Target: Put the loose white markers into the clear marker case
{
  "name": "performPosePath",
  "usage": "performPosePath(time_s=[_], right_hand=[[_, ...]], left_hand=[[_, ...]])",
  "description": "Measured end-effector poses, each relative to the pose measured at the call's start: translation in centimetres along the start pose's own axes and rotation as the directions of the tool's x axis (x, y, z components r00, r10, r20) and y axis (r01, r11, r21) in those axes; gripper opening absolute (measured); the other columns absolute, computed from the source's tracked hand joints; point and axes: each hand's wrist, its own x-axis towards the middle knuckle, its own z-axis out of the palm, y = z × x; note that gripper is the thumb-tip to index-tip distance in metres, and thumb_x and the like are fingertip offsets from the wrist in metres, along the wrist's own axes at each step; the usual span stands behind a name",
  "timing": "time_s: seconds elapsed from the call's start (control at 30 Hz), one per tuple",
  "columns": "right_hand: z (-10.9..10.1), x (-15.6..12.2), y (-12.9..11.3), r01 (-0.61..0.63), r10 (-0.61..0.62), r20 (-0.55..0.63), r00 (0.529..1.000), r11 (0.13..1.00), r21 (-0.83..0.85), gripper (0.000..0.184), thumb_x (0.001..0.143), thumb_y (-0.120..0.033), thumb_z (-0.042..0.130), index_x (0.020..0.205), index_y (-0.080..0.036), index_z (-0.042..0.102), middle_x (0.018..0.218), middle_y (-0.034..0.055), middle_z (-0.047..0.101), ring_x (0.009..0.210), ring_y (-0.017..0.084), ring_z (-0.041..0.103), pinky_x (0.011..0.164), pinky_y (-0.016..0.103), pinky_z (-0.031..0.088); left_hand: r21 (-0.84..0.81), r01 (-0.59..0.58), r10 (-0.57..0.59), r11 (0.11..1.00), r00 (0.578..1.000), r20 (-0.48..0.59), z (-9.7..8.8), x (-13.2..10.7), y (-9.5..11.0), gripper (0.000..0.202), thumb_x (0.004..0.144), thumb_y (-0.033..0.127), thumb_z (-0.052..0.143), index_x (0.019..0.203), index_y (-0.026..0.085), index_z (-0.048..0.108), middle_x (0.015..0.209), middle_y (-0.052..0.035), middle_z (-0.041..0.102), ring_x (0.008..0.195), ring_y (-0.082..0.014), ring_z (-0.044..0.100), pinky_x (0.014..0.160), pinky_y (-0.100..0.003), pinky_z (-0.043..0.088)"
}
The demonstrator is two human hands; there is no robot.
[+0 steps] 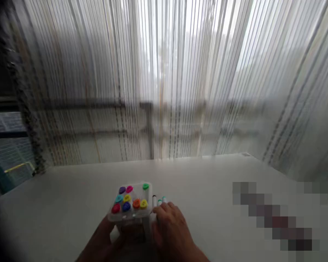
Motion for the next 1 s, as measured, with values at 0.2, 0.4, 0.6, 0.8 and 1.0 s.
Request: performPosePath(time_s=[0.2, 0.4, 0.6, 0.8, 1.0], right_hand=[[0.25, -0.14, 0.19, 0.035, -0.035, -0.041, 0.999, 0.999, -0.004, 0.036, 0.076, -0.006, 0.047, 0.106, -0.020, 0.063, 0.106, 0.0066, 0.064, 0.105, 0.022, 0.054, 0.102, 0.038, 0.035], [-0.19, 0.01, -0.32, 0.025, -0.025, -0.034, 0.999, 1.000, 0.000, 0.030, 0.078, -0.007, 0.048, 0.100, -0.018, 0.065, 0.099, 0.0063, 0.064, 0.097, 0.022, 0.054, 0.092, 0.034, 0.041], [-0.19, 0.01, -0.17, 0.027, -0.027, -0.016, 1.000, 1.000, -0.010, 0.031, 0.077, -0.007, 0.048, 0.101, -0.019, 0.064, 0.102, 0.0063, 0.063, 0.098, 0.022, 0.053, 0.093, 0.034, 0.039], [-0.21, 0.03, -0.17, 0.015, -0.015, -0.010, 1.000, 1.000, 0.006, 0.031, 0.078, -0.007, 0.048, 0.102, -0.017, 0.064, 0.104, 0.0072, 0.063, 0.100, 0.022, 0.052, 0.095, 0.035, 0.037], [-0.29, 0.06, -0.28, 0.009, -0.009, -0.003, 1.000, 1.000, -0.009, 0.029, 0.078, -0.007, 0.048, 0.099, -0.018, 0.064, 0.102, 0.0067, 0.063, 0.099, 0.022, 0.052, 0.094, 0.035, 0.037]], left_hand=[[-0.019, -0.072, 0.071, 0.997, 0.997, -0.030, 0.07, 0.03, -0.67, 0.046, 0.076, 0.051, 0.064, 0.115, 0.027, 0.059, 0.115, -0.0050, 0.069, 0.106, -0.0261, 0.063, 0.090, -0.028, 0.049], [0.003, -0.058, 0.058, 0.998, 0.998, -0.030, 0.10, 0.16, 0.00, 0.047, 0.075, 0.050, 0.065, 0.115, 0.025, 0.061, 0.112, -0.0065, 0.069, 0.104, -0.0268, 0.064, 0.089, -0.030, 0.051], [-0.019, -0.068, 0.068, 0.998, 0.998, -0.008, 0.05, 0.21, -0.16, 0.048, 0.075, 0.050, 0.065, 0.116, 0.026, 0.059, 0.115, -0.0058, 0.068, 0.106, -0.0266, 0.063, 0.089, -0.029, 0.050], [-0.002, -0.050, 0.050, 0.999, 0.999, -0.013, 0.05, 0.16, -0.08, 0.048, 0.076, 0.051, 0.064, 0.116, 0.025, 0.059, 0.114, -0.0066, 0.069, 0.106, -0.0264, 0.063, 0.091, -0.031, 0.050], [0.028, -0.062, 0.063, 0.998, 0.998, -0.029, 0.10, 0.21, -0.13, 0.048, 0.075, 0.051, 0.064, 0.114, 0.023, 0.061, 0.112, -0.0075, 0.070, 0.103, -0.0268, 0.065, 0.088, -0.031, 0.052]])
